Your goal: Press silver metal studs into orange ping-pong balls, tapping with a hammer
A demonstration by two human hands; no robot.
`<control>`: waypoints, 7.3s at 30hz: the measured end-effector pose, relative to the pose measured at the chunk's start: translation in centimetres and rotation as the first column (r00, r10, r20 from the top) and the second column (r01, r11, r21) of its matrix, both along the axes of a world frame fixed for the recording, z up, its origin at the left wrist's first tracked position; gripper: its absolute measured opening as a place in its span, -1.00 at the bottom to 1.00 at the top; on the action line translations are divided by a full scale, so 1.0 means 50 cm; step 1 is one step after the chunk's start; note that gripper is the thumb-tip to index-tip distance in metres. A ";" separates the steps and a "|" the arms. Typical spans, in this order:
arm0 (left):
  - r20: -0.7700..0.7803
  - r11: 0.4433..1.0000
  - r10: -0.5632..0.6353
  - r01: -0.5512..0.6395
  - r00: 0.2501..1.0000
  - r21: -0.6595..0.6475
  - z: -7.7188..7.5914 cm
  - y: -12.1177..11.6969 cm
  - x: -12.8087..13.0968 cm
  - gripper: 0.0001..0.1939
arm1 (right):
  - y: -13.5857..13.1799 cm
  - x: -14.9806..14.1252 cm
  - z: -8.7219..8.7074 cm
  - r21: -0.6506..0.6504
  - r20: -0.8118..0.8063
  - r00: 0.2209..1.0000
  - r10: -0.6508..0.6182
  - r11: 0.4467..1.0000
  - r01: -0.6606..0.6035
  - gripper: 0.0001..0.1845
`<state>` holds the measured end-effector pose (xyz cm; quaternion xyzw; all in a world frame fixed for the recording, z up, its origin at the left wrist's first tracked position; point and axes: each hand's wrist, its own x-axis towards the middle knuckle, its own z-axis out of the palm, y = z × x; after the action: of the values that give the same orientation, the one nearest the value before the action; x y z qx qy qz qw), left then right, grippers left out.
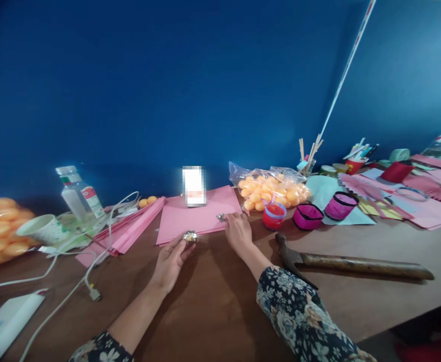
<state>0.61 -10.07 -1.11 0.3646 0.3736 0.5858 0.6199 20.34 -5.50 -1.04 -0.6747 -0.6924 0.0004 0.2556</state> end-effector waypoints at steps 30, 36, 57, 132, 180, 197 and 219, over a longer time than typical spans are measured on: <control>-0.090 1.000 0.015 -0.012 0.996 0.029 0.000 -0.005 -0.001 -0.58 | -0.002 -0.005 0.010 0.020 -0.088 0.994 -0.070 0.997 0.072 -0.81; -0.096 0.999 0.001 0.002 0.995 0.035 -0.003 -0.004 -0.004 -0.55 | -0.033 -0.047 0.022 0.086 -0.682 0.697 0.223 0.970 -0.227 -0.88; -0.171 0.999 0.027 -0.019 0.985 0.049 -0.008 0.002 -0.005 -0.51 | -0.090 -0.118 0.029 -0.002 -0.974 0.206 0.092 0.909 -0.417 -0.82; -0.301 0.986 0.018 0.033 0.953 0.164 0.001 -0.003 -0.003 -0.62 | -0.085 -0.115 0.036 -0.069 -0.993 0.119 -0.009 0.858 -0.509 -0.70; -0.387 0.981 0.100 -0.026 0.917 0.192 0.002 -0.006 0.000 -0.65 | -0.080 -0.119 0.028 -0.148 -0.988 0.024 -0.154 0.877 -0.458 -0.68; -0.371 0.980 0.104 -0.030 0.923 0.199 0.004 -0.008 0.002 -0.65 | -0.081 -0.124 0.033 -0.167 -0.986 0.060 -0.157 0.881 -0.442 -0.67; -0.167 0.998 0.028 -0.020 0.986 0.054 0.001 -0.005 -0.002 -0.72 | -0.083 -0.130 0.003 0.062 -0.993 0.060 0.103 0.874 -0.482 -0.72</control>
<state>0.52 -10.34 -1.04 0.4240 0.4135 0.5699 0.5695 13.81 -9.64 -0.87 -0.3762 -0.4652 0.5942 0.5376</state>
